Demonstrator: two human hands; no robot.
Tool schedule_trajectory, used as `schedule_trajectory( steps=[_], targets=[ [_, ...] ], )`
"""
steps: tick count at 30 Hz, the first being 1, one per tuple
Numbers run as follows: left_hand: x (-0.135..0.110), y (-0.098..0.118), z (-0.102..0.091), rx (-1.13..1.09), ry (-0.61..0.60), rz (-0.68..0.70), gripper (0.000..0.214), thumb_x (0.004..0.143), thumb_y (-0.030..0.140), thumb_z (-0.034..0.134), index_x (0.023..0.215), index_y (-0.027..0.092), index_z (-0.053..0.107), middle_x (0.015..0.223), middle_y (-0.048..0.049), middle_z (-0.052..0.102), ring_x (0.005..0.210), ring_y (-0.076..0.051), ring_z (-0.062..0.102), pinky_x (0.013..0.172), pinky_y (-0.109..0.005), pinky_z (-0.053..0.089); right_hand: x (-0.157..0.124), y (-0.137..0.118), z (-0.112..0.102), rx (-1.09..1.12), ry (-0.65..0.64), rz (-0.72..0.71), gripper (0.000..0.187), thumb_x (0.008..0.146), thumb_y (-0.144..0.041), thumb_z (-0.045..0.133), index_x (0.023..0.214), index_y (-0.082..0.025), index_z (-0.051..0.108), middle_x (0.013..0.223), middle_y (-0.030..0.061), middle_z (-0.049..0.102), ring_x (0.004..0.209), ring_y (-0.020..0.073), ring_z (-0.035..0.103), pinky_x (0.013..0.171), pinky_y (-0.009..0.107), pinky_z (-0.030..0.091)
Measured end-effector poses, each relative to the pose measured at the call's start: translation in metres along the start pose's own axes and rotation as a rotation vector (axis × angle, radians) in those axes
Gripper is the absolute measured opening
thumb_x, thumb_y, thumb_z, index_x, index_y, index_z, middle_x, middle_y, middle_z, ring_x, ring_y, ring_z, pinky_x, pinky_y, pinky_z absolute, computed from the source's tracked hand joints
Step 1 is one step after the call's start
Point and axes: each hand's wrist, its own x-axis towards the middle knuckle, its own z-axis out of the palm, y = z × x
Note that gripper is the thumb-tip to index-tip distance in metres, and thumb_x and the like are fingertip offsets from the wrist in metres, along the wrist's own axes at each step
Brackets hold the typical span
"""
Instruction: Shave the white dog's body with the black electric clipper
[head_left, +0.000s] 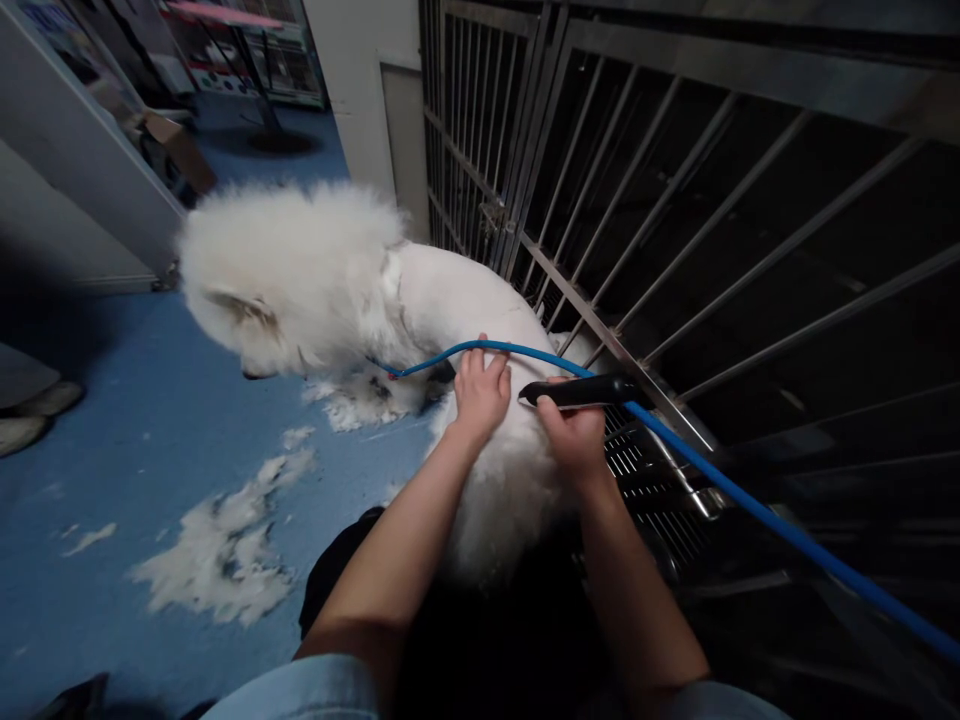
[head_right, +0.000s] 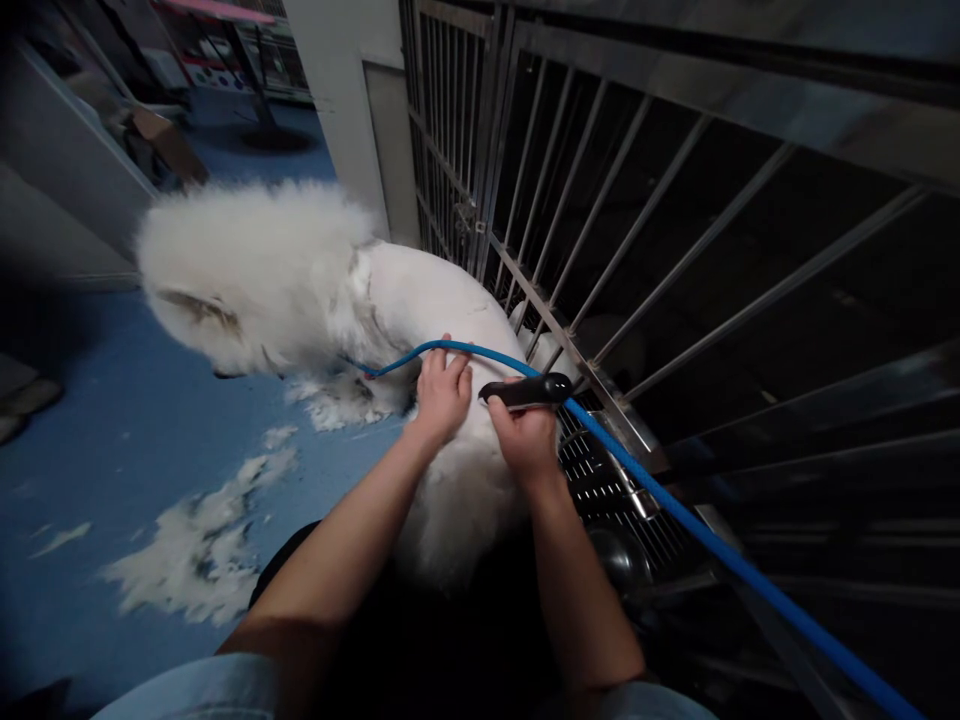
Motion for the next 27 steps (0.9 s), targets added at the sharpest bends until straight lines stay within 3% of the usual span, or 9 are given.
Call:
schedule_trajectory(
  steps=[6,10,16,21,25,27],
  targets=[
    [-0.001,-0.001,0.0,-0.001,-0.001,0.015,0.043,0.094,0.025,0.05,0.135,0.03,0.058,0.152,-0.0096,0.042,0.134,-0.034,0.042,0.105,-0.052,0.044,-0.007,-0.002,-0.004,-0.114,-0.162,0.085,0.035,0.073,-0.044,0.066,0.096,-0.018,0.066,0.079,0.0063,0.073,0.072,0.0244,0.07,0.067,0.033,0.055],
    [0.0,0.0,-0.002,-0.002,0.005,-0.004,0.041,0.094,0.024,0.048,0.134,0.026,0.06,0.15,-0.0112,0.044,0.134,-0.033,0.043,0.105,-0.051,0.045,-0.004,-0.004,-0.004,-0.029,-0.087,0.018,0.038,0.076,-0.044,0.062,0.104,-0.019,0.064,0.087,0.0067,0.073,0.077,0.0231,0.071,0.071,0.032,0.056],
    [-0.002,-0.001,0.001,0.013,0.013,0.028,0.043,0.094,0.024,0.05,0.135,0.029,0.059,0.15,-0.0119,0.043,0.133,-0.034,0.044,0.105,-0.051,0.044,-0.011,-0.002,-0.005,-0.155,-0.156,0.152,0.038,0.07,-0.046,0.067,0.095,-0.018,0.066,0.079,0.0076,0.073,0.073,0.0264,0.071,0.07,0.037,0.056],
    [-0.002,0.0,0.001,0.008,0.025,0.007,0.041,0.095,0.024,0.048,0.134,0.027,0.06,0.151,-0.0114,0.043,0.133,-0.033,0.043,0.106,-0.05,0.043,-0.011,-0.003,0.003,0.033,0.043,0.125,0.041,0.073,-0.049,0.062,0.099,-0.018,0.063,0.093,0.011,0.074,0.089,0.0269,0.072,0.077,0.036,0.057],
    [-0.003,0.001,0.001,0.023,0.011,0.019,0.041,0.095,0.026,0.049,0.135,0.03,0.059,0.151,-0.0114,0.043,0.133,-0.033,0.044,0.104,-0.051,0.044,-0.021,-0.003,0.006,-0.147,-0.033,0.225,0.047,0.068,-0.052,0.066,0.1,-0.018,0.064,0.082,0.0098,0.073,0.083,0.0309,0.072,0.073,0.04,0.056],
    [-0.004,0.001,0.001,0.025,0.011,0.022,0.041,0.095,0.026,0.049,0.135,0.03,0.059,0.151,-0.0123,0.043,0.132,-0.034,0.045,0.104,-0.051,0.045,-0.023,-0.002,0.004,-0.149,-0.069,0.207,0.045,0.068,-0.051,0.066,0.1,-0.018,0.065,0.079,0.0078,0.073,0.08,0.0294,0.071,0.071,0.039,0.056]
  ],
)
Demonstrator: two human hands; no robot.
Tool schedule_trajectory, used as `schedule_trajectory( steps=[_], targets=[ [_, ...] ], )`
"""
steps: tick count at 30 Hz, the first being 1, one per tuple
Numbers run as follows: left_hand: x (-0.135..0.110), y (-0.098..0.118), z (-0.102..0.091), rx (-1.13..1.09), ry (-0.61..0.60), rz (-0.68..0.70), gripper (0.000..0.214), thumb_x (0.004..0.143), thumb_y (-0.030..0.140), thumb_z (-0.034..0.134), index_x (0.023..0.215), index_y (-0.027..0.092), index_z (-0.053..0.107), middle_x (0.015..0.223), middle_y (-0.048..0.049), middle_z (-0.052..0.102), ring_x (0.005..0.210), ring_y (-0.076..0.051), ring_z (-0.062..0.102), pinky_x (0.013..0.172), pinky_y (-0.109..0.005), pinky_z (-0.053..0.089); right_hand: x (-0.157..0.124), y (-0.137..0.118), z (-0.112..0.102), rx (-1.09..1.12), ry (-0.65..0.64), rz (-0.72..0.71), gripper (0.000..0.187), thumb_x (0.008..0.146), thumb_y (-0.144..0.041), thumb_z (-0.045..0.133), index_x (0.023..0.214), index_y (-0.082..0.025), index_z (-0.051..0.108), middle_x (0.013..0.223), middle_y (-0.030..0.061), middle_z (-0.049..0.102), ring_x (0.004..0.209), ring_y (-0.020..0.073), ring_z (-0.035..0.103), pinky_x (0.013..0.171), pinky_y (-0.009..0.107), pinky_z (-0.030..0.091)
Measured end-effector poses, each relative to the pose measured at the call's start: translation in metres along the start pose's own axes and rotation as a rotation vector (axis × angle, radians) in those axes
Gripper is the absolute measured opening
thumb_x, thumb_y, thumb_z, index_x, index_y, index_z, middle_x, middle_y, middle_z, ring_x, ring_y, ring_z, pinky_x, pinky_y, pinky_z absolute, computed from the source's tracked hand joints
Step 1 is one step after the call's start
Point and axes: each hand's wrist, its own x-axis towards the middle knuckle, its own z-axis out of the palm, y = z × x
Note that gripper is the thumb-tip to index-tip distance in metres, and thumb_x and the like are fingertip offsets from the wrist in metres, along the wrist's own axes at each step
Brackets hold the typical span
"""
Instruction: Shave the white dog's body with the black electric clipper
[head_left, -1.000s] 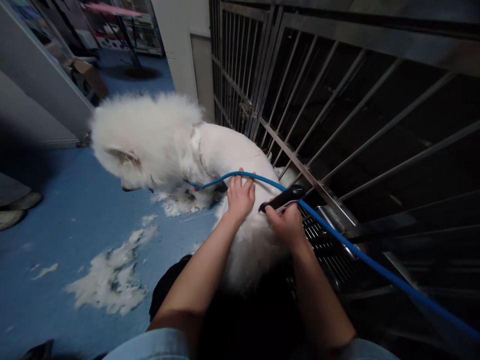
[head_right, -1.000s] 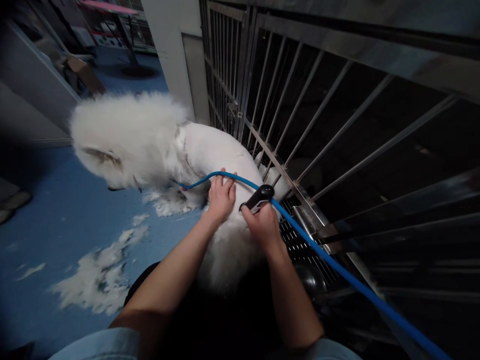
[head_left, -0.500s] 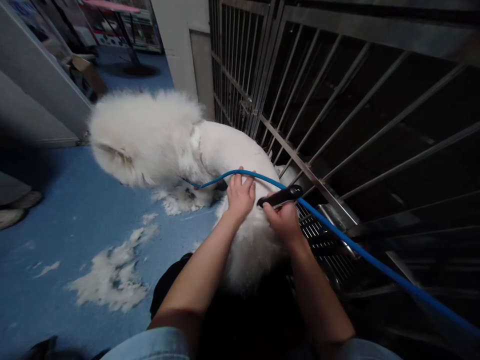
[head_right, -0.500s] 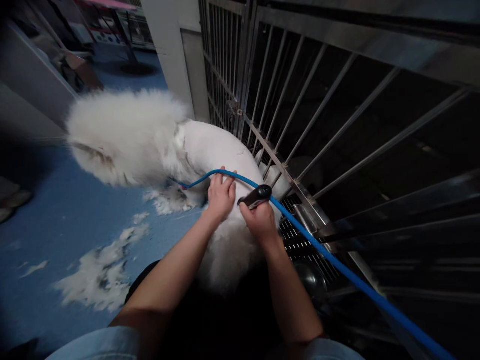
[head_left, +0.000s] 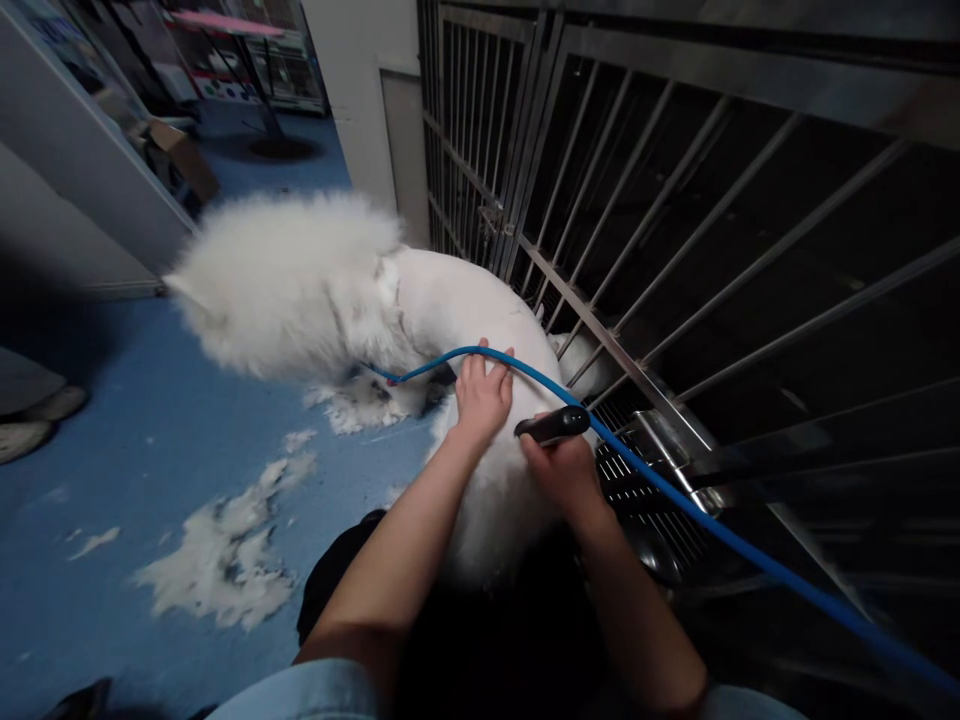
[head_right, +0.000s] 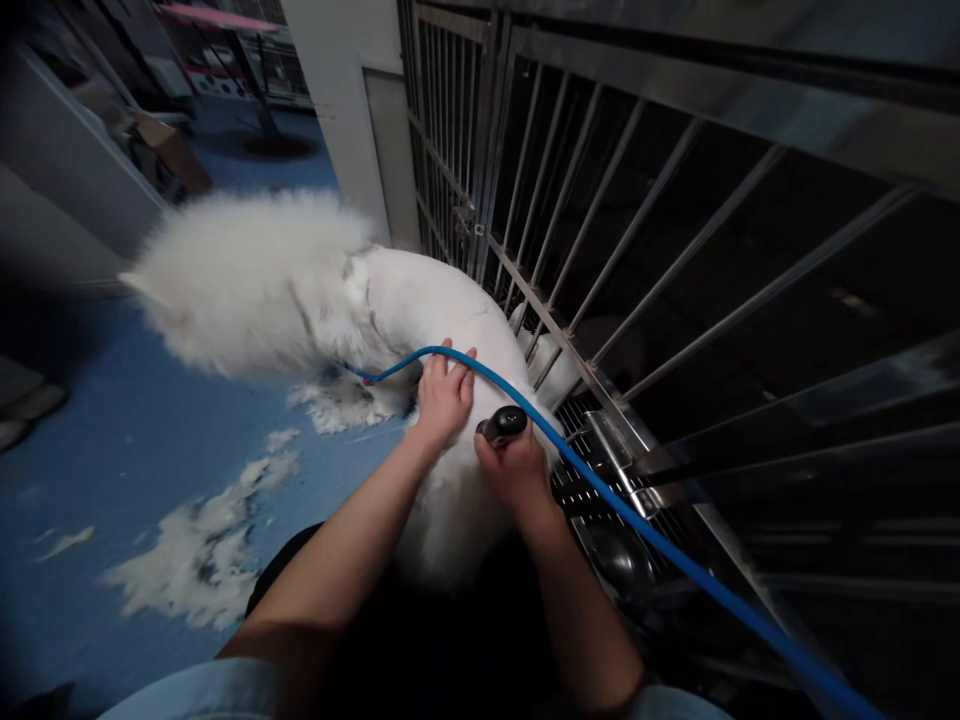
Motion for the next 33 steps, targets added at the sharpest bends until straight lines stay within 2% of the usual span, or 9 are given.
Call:
schedule_trajectory(
  steps=[5,9,12,15,17,21,26,31,33],
  targets=[
    [-0.001,0.0,-0.001,-0.013,0.012,-0.018,0.042,0.095,0.026,0.049,0.136,0.03,0.058,0.151,-0.0113,0.043,0.133,-0.033,0.045,0.104,-0.051,0.045,0.008,0.002,-0.007,0.065,-0.019,-0.132,0.038,0.074,-0.044,0.063,0.101,-0.018,0.066,0.08,0.0066,0.072,0.076,0.0249,0.07,0.071,0.035,0.057],
    [-0.001,0.0,-0.003,-0.037,-0.007,-0.009,0.039,0.096,0.027,0.048,0.132,0.028,0.062,0.151,-0.0136,0.043,0.133,-0.034,0.045,0.103,-0.052,0.045,0.0,0.019,-0.017,0.062,-0.097,-0.294,0.035,0.073,-0.038,0.063,0.102,-0.02,0.065,0.098,0.0089,0.072,0.096,0.0276,0.069,0.09,0.042,0.055],
    [0.0,0.006,-0.005,-0.078,-0.031,-0.047,0.041,0.095,0.031,0.051,0.134,0.025,0.06,0.153,-0.0177,0.039,0.137,-0.037,0.042,0.104,-0.053,0.044,-0.006,0.032,-0.026,0.087,0.073,-0.326,0.034,0.077,-0.035,0.058,0.107,-0.02,0.063,0.109,0.0105,0.069,0.107,0.0291,0.065,0.102,0.05,0.048],
    [-0.002,0.014,-0.006,-0.109,-0.038,-0.076,0.06,0.084,0.046,0.067,0.138,0.02,0.056,0.155,-0.0218,0.034,0.14,-0.042,0.036,0.108,-0.055,0.04,0.002,0.029,-0.026,0.106,0.306,-0.287,0.034,0.076,-0.036,0.061,0.107,-0.02,0.06,0.112,0.0131,0.067,0.111,0.0316,0.062,0.104,0.054,0.045],
    [-0.003,0.015,-0.005,-0.116,-0.018,-0.078,0.068,0.078,0.05,0.073,0.137,0.02,0.057,0.155,-0.0218,0.034,0.141,-0.043,0.034,0.111,-0.055,0.037,0.013,0.018,-0.021,0.174,0.341,-0.296,0.038,0.075,-0.038,0.063,0.109,-0.019,0.058,0.114,0.014,0.066,0.11,0.0306,0.063,0.103,0.053,0.047],
    [-0.003,0.011,0.0,-0.113,0.0,-0.09,0.062,0.081,0.049,0.07,0.135,0.021,0.059,0.154,-0.0213,0.035,0.142,-0.041,0.035,0.11,-0.055,0.038,0.035,0.001,-0.012,0.258,0.251,-0.227,0.037,0.074,-0.039,0.062,0.105,-0.02,0.06,0.108,0.0106,0.069,0.105,0.0268,0.066,0.101,0.048,0.049],
    [0.0,0.003,0.003,-0.107,-0.014,-0.052,0.059,0.083,0.05,0.068,0.135,0.024,0.058,0.156,-0.0183,0.035,0.142,-0.038,0.036,0.108,-0.055,0.04,0.043,0.0,-0.021,0.098,0.044,-0.172,0.027,0.069,-0.036,0.066,0.092,-0.021,0.065,0.097,0.0076,0.073,0.094,0.0274,0.069,0.092,0.043,0.052],
    [0.002,-0.001,0.007,-0.105,0.01,-0.059,0.059,0.084,0.049,0.067,0.136,0.023,0.058,0.154,-0.0192,0.037,0.141,-0.036,0.037,0.11,-0.051,0.04,0.047,-0.008,-0.019,0.206,0.122,-0.236,0.03,0.072,-0.036,0.065,0.096,-0.02,0.065,0.099,0.0086,0.073,0.097,0.0258,0.069,0.094,0.041,0.052],
    [0.002,-0.002,0.007,-0.103,0.016,-0.048,0.059,0.083,0.049,0.068,0.135,0.023,0.058,0.155,-0.0185,0.037,0.141,-0.036,0.038,0.11,-0.05,0.039,0.047,-0.008,-0.017,0.188,0.092,-0.259,0.027,0.072,-0.035,0.065,0.094,-0.02,0.065,0.098,0.0082,0.073,0.097,0.0258,0.069,0.095,0.041,0.052]
  ],
)
